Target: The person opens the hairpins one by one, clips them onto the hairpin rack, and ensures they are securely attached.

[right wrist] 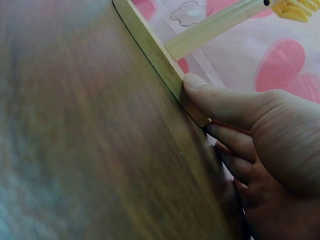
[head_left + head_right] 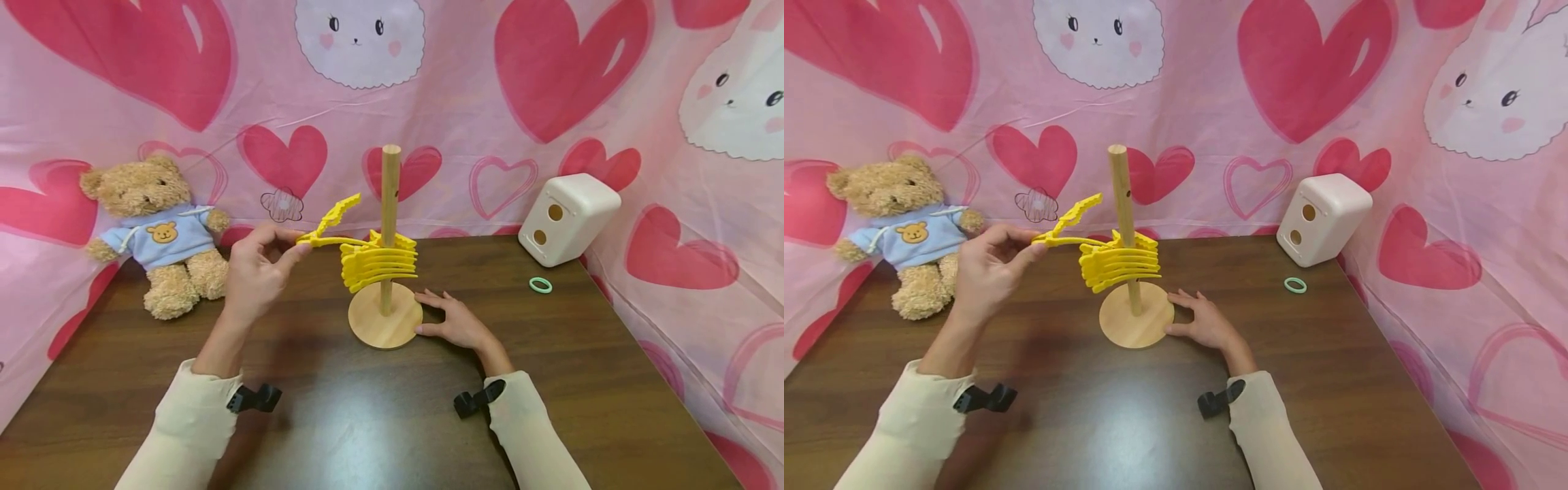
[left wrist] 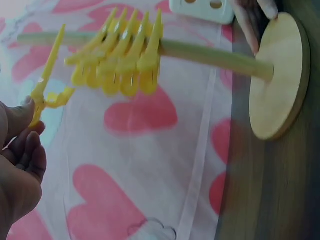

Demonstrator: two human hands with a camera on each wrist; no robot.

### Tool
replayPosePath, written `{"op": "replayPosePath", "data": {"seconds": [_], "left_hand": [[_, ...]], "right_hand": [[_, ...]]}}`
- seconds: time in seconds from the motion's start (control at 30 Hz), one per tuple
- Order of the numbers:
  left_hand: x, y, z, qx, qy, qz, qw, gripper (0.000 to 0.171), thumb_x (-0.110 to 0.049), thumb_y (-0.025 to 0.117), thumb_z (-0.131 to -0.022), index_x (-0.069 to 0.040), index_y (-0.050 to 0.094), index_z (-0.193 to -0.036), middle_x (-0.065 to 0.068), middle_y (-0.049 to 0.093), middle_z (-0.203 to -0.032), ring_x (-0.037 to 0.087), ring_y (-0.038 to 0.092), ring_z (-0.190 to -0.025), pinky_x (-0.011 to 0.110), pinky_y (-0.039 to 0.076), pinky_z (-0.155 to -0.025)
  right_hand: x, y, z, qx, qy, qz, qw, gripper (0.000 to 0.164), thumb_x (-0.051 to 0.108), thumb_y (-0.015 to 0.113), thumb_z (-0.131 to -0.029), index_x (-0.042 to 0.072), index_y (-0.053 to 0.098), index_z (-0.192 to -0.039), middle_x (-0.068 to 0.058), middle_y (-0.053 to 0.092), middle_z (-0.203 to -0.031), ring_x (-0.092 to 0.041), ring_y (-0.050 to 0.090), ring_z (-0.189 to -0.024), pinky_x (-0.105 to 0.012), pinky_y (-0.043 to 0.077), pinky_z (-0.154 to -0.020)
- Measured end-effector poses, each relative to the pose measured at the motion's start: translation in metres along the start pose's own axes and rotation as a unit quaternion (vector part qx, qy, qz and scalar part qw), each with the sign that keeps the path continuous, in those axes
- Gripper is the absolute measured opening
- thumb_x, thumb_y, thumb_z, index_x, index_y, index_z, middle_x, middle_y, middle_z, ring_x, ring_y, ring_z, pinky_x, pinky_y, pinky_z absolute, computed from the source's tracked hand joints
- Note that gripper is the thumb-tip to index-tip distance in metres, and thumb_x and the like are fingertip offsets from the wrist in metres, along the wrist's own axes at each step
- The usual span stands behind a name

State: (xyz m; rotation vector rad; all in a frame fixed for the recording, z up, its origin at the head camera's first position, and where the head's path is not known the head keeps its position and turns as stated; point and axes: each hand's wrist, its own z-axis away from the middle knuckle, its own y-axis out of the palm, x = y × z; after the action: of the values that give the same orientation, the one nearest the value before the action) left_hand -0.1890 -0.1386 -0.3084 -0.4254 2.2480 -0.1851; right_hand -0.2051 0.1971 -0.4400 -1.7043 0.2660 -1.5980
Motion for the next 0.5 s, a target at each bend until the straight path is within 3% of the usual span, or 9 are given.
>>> {"op": "replayPosePath", "data": {"seconds": [0.2, 0.5], "left_hand": [[-0.005, 0.016, -0.001, 0.017, 0.024, 0.018, 0.9994, 0.015, 0.006, 0.082, -0.080, 0.002, 0.077, -0.094, 0.010, 0.066, -0.083, 0.013, 0.050, -0.070, 0.017, 0.042, -0.060], [-0.010, 0.034, -0.004, 0.050, 0.023, 0.026, 0.9981, 0.015, 0.005, 0.084, -0.079, 0.004, 0.077, -0.091, 0.011, 0.066, -0.083, 0.015, 0.052, -0.068, 0.018, 0.045, -0.059]], "right_hand": [[0.001, -0.001, 0.000, -0.004, -0.006, 0.003, 1.000, 0.068, 0.032, 0.080, -0.089, 0.015, 0.054, -0.149, -0.016, 0.037, -0.159, -0.050, 0.013, -0.149, -0.068, 0.013, -0.116], [0.001, 0.000, 0.001, 0.000, -0.003, 0.002, 1.000, 0.068, 0.032, 0.080, -0.089, 0.016, 0.053, -0.149, -0.015, 0.036, -0.159, -0.050, 0.012, -0.149, -0.069, 0.013, -0.115]]}}
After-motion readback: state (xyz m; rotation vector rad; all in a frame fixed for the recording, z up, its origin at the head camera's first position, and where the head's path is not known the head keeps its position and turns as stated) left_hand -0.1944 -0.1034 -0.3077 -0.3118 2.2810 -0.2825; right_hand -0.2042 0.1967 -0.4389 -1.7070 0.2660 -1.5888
